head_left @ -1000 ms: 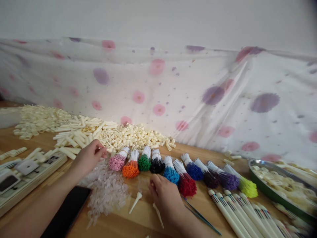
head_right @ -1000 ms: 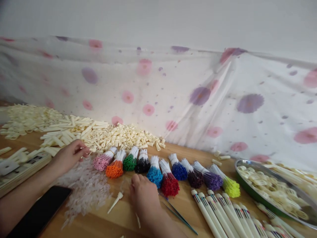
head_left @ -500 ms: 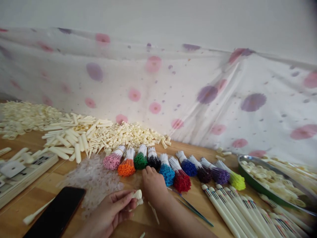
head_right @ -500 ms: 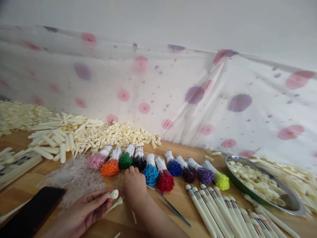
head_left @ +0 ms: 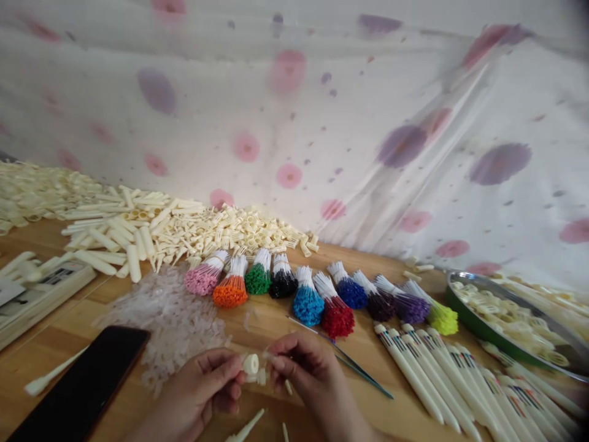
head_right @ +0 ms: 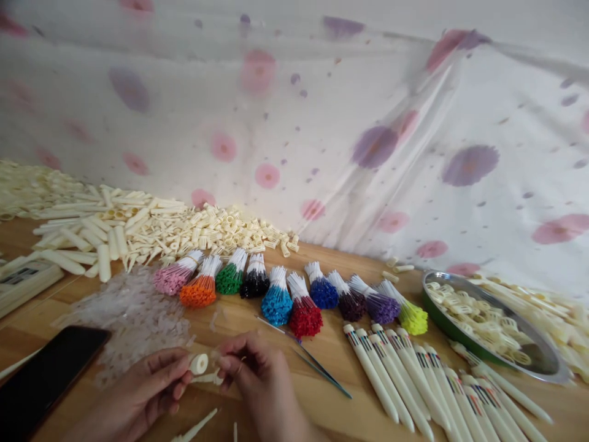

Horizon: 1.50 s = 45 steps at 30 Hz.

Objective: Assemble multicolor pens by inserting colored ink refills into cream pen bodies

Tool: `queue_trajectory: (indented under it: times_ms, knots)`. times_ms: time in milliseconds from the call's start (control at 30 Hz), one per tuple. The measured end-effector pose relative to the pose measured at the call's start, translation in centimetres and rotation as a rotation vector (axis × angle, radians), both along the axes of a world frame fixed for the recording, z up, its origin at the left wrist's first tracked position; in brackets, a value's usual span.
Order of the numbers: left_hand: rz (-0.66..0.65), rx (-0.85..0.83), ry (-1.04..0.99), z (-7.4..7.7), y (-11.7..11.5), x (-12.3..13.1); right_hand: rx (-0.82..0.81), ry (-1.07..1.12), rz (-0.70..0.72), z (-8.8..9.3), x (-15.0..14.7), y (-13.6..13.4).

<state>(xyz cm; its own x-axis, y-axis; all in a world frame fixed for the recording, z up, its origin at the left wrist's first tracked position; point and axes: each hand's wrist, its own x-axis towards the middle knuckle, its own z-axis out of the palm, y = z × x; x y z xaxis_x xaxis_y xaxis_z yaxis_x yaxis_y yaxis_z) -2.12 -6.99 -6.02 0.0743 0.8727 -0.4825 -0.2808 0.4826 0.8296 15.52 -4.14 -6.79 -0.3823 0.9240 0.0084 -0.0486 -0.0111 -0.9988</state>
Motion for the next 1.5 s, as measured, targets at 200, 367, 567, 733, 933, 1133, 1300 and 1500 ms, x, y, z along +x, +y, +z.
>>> queue_trajectory:
  times_ms: [200,367,567,733,933,1133,1300,1500]
  knots:
    - [-0.003,-0.014,-0.043,-0.1,0.0,0.5,0.492,-0.419,-0.113,0.7,0.3,-0.7]
    - [-0.001,-0.020,-0.027,0.2,-0.1,0.6,0.717,-0.556,-0.122,1.5,0.4,-0.9]
    - [0.014,-0.015,-0.015,0.6,-0.1,1.2,0.809,-0.662,-0.116,1.6,0.3,-0.8]
    - [0.052,-0.078,-0.077,0.7,-0.1,2.0,0.856,-0.812,-0.171,0.8,0.0,-0.9]
    - [0.065,-0.089,-0.114,0.9,-0.2,2.0,0.796,-0.753,-0.071,1.5,0.7,-0.6]
    - [0.066,-0.111,-0.120,0.7,-0.4,2.2,0.851,-0.829,-0.101,1.4,0.4,-0.7]
    - [0.082,-0.106,-0.148,0.9,-0.3,2.2,0.772,-0.763,-0.055,1.4,0.5,-0.7]
    - [0.037,-0.123,-0.151,0.6,-0.3,2.2,0.848,-0.841,-0.085,1.2,0.3,-0.8]
